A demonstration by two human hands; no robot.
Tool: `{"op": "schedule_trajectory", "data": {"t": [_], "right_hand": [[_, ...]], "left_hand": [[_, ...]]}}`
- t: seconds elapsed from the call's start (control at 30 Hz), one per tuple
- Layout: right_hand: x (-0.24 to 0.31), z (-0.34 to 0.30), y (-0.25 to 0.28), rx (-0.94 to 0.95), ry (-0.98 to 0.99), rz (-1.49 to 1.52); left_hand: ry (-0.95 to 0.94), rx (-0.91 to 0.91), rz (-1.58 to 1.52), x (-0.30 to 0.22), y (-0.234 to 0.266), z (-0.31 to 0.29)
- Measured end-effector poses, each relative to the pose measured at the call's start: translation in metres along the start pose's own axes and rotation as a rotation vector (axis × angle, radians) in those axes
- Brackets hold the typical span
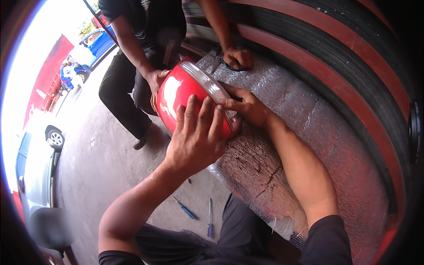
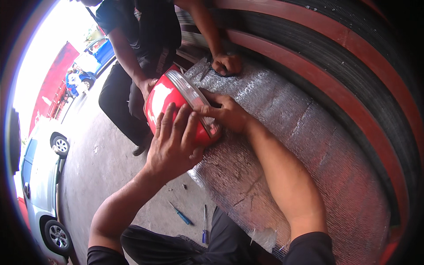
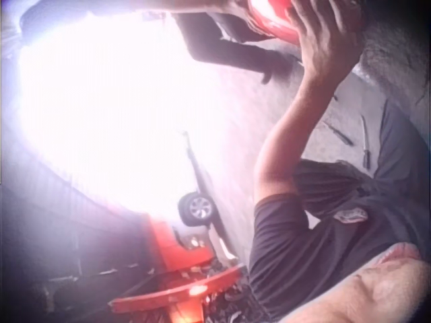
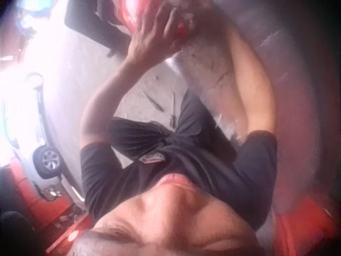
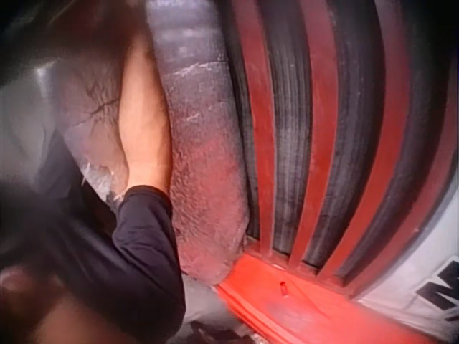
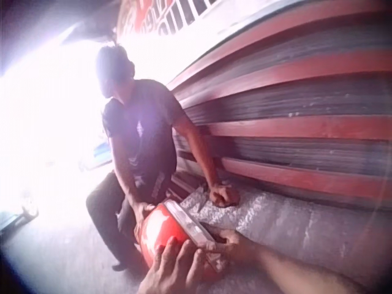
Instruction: The person is repairing a red car side mirror. They use a screwdriver to remove screws and separate the mirror housing. They then reassemble the mirror and tighten the screws.
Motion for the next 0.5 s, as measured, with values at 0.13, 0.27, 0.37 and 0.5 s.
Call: {"op": "schedule_trajectory", "data": {"t": [0.13,0.27,0.37,0.5], "right_hand": [[-0.001,0.0,0.0,-0.016,-0.062,-0.049],[-0.004,0.001,0.006,-0.03,-0.091,-0.15],[-0.006,-0.001,0.011,-0.083,-0.092,-0.222],[-0.001,-0.001,0.003,-0.084,-0.059,-0.298]], "left_hand": [[-0.122,0.151,0.066,-0.011,0.001,0.014],[-0.257,0.007,0.31,-0.004,-0.025,0.009],[-0.221,0.033,0.283,-0.014,-0.015,0.014],[-0.195,-0.037,0.236,-0.009,-0.013,-0.002]]}}
Point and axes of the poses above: each hand's wrist, its own z-axis towards the middle knuckle, its own y-axis out of the back of the hand, x = y × z, the point moved 4 cm from there along z, towards the middle knuckle, and after that the axes turned 10 degrees about -y, right-handed, at the moved point
